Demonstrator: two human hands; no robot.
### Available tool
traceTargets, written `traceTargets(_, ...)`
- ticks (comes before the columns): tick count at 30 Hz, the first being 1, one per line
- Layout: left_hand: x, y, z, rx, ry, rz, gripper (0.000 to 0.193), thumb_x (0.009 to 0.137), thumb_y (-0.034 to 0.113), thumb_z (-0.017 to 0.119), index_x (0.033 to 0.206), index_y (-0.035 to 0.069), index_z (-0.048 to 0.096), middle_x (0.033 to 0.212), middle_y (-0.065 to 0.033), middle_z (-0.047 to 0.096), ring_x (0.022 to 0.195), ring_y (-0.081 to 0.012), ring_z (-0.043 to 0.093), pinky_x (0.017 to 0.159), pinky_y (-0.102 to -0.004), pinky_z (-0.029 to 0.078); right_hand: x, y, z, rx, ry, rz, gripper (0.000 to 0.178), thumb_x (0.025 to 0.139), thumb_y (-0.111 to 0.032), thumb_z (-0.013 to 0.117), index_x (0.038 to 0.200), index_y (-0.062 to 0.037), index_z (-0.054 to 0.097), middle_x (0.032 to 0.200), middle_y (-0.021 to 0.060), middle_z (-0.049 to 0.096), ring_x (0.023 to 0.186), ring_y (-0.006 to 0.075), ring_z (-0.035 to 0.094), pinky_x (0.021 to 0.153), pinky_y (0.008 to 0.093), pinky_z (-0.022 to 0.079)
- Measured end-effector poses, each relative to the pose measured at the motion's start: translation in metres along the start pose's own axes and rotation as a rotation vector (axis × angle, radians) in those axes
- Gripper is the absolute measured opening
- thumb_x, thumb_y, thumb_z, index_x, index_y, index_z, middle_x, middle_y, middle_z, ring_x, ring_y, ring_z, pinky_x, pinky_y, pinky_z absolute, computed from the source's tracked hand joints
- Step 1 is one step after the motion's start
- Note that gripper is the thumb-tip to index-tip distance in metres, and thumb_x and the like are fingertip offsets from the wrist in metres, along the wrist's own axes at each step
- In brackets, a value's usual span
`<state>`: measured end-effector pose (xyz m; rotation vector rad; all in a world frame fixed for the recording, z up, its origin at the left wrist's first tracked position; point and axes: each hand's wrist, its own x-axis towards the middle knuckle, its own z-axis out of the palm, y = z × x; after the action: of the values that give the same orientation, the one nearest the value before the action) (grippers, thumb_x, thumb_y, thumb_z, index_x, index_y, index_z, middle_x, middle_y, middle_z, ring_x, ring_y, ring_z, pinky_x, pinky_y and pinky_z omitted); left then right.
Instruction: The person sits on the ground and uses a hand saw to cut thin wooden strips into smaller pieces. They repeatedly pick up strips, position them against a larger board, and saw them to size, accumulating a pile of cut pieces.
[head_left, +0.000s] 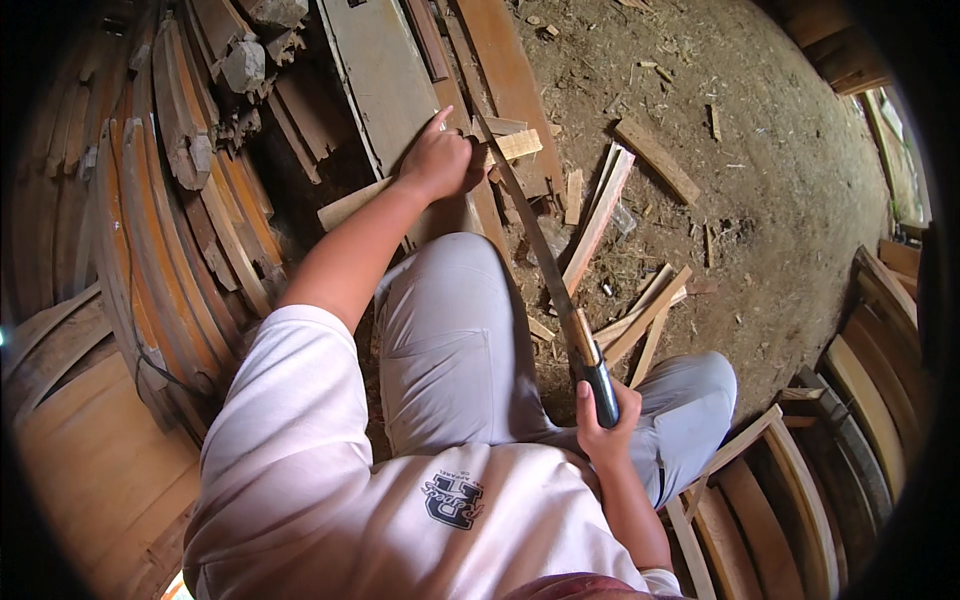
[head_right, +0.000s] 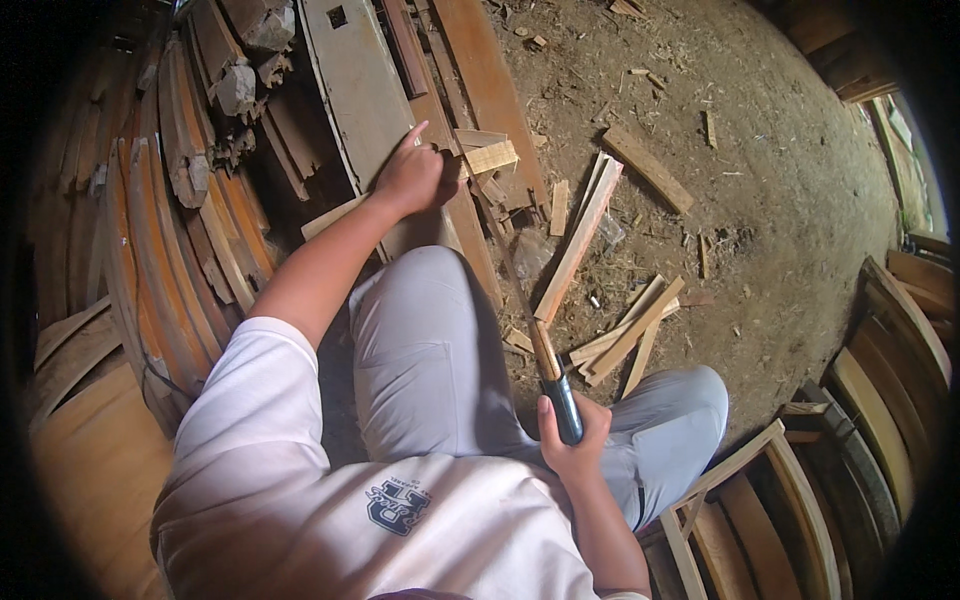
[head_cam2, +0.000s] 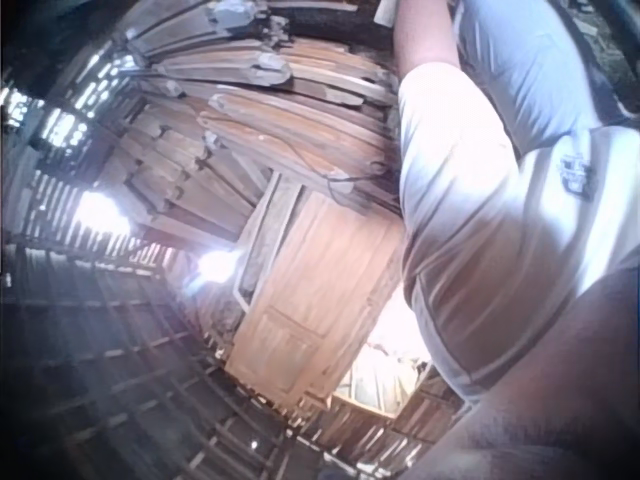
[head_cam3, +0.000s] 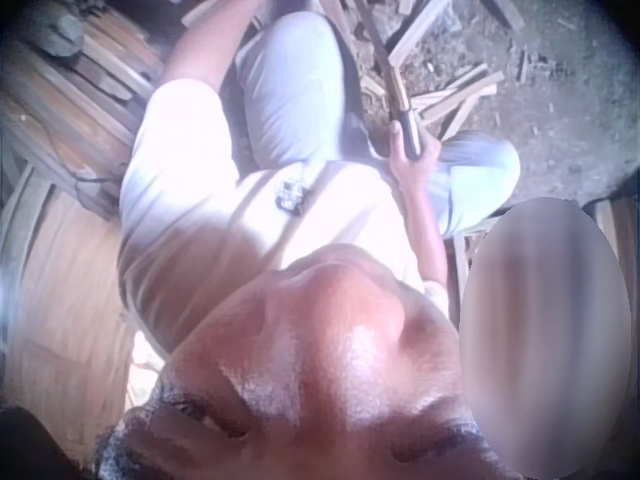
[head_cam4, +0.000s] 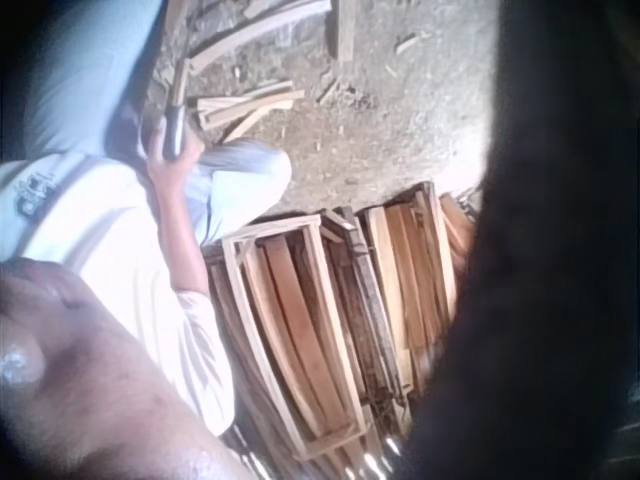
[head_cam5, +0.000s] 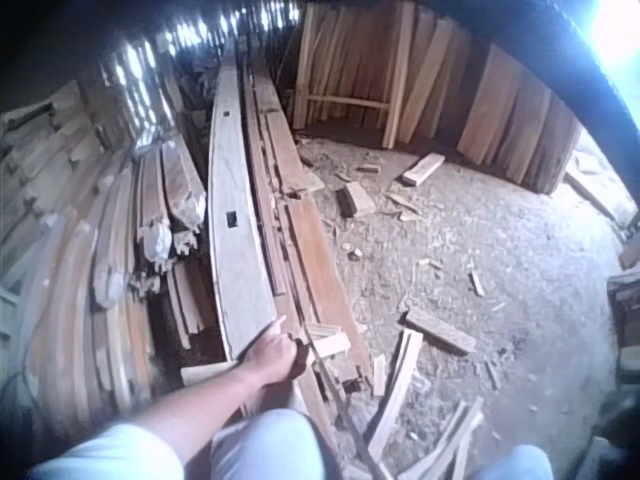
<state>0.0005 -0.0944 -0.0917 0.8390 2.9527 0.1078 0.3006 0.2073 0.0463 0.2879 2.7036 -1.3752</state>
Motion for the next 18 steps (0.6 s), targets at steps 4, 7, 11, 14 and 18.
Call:
traceTargets(4, 0.002, 0.002, -0.004, -0.013, -0.001, -0.009, 0.050, 0.086, 0.045, 0.071, 0.067, -0.001, 0.071, 0.069, -0.0196, 0.066, 0.080, -0.0315, 0.069, 0.125, -0.0446, 0.023, -0.002, 0.018, -0.002, 0.005, 0.019, 0.042, 0.031, 0.087, -0.021, 0.081, 0.098, 0.0038, 0.068, 0.078, 0.0122, 0.063, 0.064, 0.0238, 0.058, 0.067, 0.0371, 0.045)
traceTargets(7, 0.000, 0.003, -0.004, -0.025, -0.005, -0.017, 0.047, 0.086, 0.043, 0.071, 0.069, -0.001, 0.071, 0.070, -0.0197, 0.066, 0.080, -0.0318, 0.069, 0.124, -0.0457, 0.025, 0.006, -0.004, -0.011, 0.001, 0.053, 0.055, 0.027, 0.088, -0.020, 0.079, 0.092, 0.0021, 0.064, 0.073, 0.0115, 0.059, 0.059, 0.0222, 0.054, 0.061, 0.0360, 0.042)
traceTargets(11, -0.002, -0.006, 0.010, -0.073, 0.153, 0.028, 0.041, 0.083, 0.044, 0.072, 0.084, 0.003, 0.073, 0.076, -0.0174, 0.070, 0.083, -0.0303, 0.071, 0.123, -0.0464, 0.026, 0.012, -0.028, -0.008, 0.145, 0.167, -0.067, 0.028, 0.089, -0.017, 0.074, 0.071, -0.0006, 0.059, 0.055, 0.0075, 0.048, 0.044, 0.0180, 0.044, 0.048, 0.0320, 0.034)
traceTargets(14, -0.005, -0.004, 0.007, -0.041, 0.097, -0.002, 0.041, 0.085, 0.043, 0.071, 0.087, 0.003, 0.071, 0.079, -0.0186, 0.069, 0.085, -0.0318, 0.070, 0.121, -0.0479, 0.029, 0.053, -0.059, 0.001, 0.186, 0.111, -0.029, 0.028, 0.092, -0.019, 0.073, 0.074, 0.0000, 0.062, 0.055, 0.0055, 0.049, 0.046, 0.0133, 0.046, 0.049, 0.0306, 0.035)
traceTargets(18, -0.003, -0.003, 0.005, -0.057, 0.029, -0.038, 0.046, 0.089, 0.049, 0.065, 0.091, 0.003, 0.072, 0.091, -0.0204, 0.070, 0.102, -0.0308, 0.068, 0.123, -0.0460, 0.026, 0.116, -0.056, 0.053, 0.271, 0.132, -0.003, 0.037, 0.096, -0.026, 0.072, 0.074, 0.0013, 0.063, 0.054, 0.0003, 0.047, 0.050, 0.0073, 0.042, 0.047, 0.0293, 0.032)
